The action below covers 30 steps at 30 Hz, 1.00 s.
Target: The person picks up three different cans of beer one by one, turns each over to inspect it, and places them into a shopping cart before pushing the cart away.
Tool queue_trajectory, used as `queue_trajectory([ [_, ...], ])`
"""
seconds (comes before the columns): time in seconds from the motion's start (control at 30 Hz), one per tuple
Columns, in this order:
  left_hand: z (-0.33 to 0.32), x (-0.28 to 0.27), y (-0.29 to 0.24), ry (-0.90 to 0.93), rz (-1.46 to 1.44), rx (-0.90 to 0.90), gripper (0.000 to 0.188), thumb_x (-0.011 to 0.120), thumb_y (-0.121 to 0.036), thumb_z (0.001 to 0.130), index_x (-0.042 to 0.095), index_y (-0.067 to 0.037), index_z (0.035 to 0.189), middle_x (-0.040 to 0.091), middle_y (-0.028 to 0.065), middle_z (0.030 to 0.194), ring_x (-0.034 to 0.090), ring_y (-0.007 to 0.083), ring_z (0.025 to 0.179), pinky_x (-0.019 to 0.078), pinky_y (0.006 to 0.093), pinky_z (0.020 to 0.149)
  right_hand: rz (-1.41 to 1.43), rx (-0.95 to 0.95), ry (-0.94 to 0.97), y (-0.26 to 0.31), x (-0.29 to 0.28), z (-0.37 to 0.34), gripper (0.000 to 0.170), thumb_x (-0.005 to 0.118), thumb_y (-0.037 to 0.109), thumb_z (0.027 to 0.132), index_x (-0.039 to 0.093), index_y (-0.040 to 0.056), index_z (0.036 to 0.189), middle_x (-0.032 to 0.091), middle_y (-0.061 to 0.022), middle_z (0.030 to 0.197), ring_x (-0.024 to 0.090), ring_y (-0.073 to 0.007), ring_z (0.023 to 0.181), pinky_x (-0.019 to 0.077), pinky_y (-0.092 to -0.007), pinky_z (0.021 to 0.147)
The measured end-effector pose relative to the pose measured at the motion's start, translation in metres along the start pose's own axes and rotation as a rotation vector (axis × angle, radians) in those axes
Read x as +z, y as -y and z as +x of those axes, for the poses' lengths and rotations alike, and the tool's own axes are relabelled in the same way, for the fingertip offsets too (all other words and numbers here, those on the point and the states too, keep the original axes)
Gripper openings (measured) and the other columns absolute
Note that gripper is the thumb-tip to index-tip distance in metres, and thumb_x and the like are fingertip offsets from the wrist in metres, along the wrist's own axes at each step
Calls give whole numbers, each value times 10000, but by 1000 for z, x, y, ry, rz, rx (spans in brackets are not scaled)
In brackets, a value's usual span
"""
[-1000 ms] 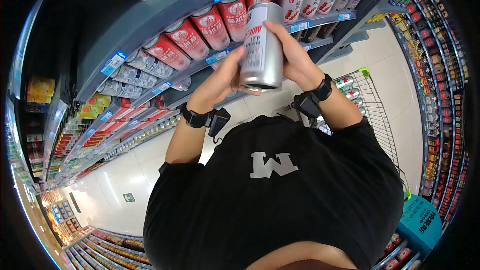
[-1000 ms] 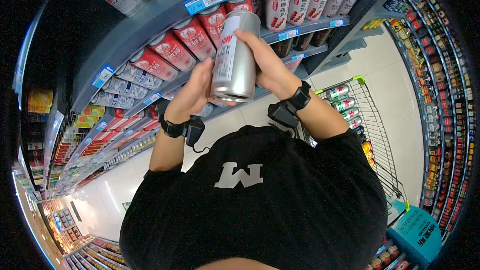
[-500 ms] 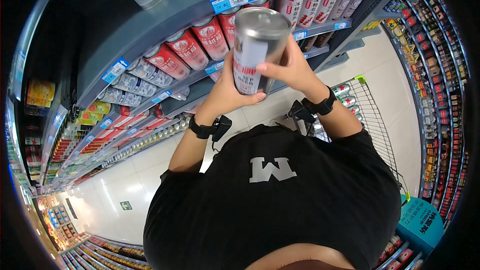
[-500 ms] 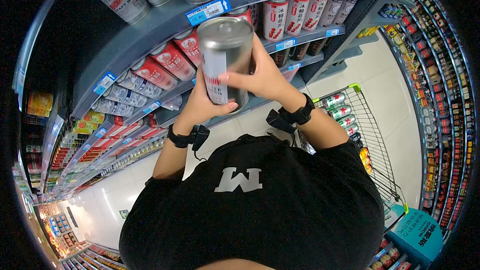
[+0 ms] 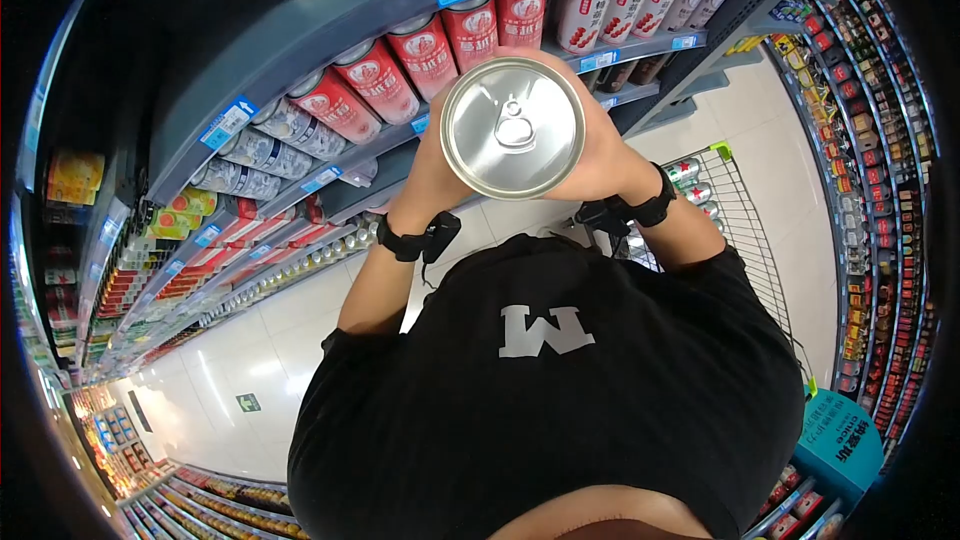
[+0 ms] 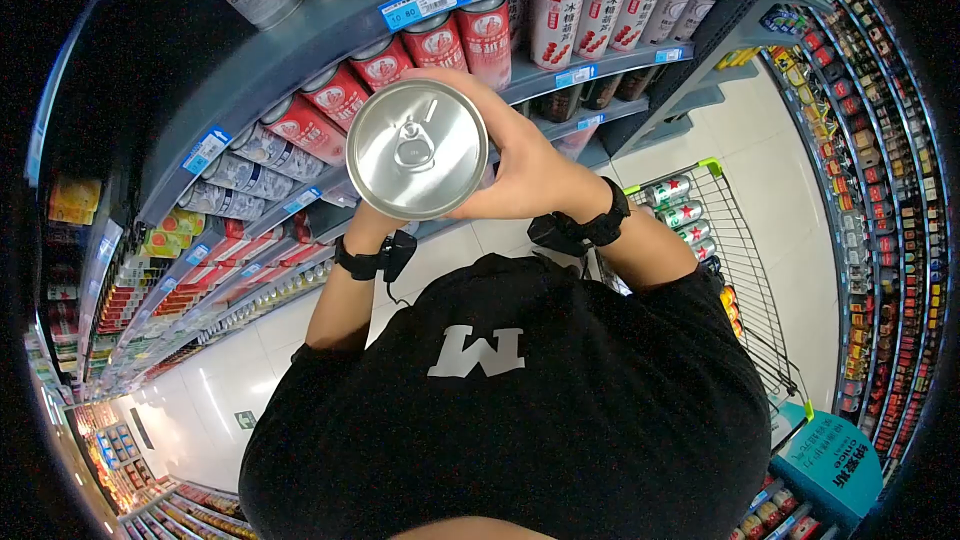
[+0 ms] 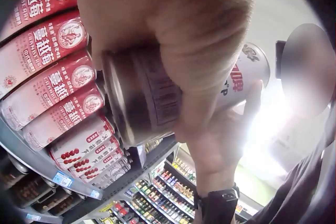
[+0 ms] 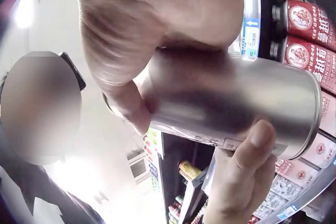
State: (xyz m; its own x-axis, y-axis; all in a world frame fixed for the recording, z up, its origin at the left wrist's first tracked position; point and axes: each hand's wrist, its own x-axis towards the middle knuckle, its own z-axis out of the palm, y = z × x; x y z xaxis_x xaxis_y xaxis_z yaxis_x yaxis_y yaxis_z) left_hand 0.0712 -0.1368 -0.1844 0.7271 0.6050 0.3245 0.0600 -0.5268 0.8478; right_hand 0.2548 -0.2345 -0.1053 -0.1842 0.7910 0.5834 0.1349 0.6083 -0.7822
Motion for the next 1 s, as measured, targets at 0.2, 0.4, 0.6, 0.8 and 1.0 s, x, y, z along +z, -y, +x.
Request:
queue_trajectory([
  [0.2,8,-3,-17,-94,-195,384,885,838,-139,707,321,-8,1413,410,163,1411,452,278,1287,381,373,1054,53,-53,54,5,7,7,991,874,133,630,326,40,1451,428,-113,1431,451,-216,1297,371,-365,1069],
  [0.4,-7,-4,17,49,26,86,980,894,-177,618,335,-2,1403,461,156,1367,475,271,1263,384,383,1051,-72,18,-51,4,15,1,1089,890,225,603,255,8,1461,413,-149,1435,430,-239,1309,339,-391,1090],
  [0.6,-7,19,1,240,-243,-96,964,882,-120,582,300,-37,1345,518,156,1277,555,233,1147,472,369,936,52,297,-415,-10,36,-38,1083,866,88,649,154,67,1465,363,-111,1405,329,-208,1350,304,-366,1098],
  [0.8,3,75,-3,395,-373,11,966,892,-127,587,300,-24,1344,523,157,1244,561,241,1119,481,377,912,-121,317,-695,-6,34,-105,1018,844,226,711,184,28,1462,365,-123,1400,348,-215,1330,288,-373,1104],
  [1.0,19,149,-43,580,-217,37,1017,889,-185,598,275,0,1387,499,201,1262,525,309,1170,445,409,963,-416,475,-1065,19,11,-178,999,872,276,683,255,16,1424,440,-144,1346,422,-234,1275,353,-389,1069],
])
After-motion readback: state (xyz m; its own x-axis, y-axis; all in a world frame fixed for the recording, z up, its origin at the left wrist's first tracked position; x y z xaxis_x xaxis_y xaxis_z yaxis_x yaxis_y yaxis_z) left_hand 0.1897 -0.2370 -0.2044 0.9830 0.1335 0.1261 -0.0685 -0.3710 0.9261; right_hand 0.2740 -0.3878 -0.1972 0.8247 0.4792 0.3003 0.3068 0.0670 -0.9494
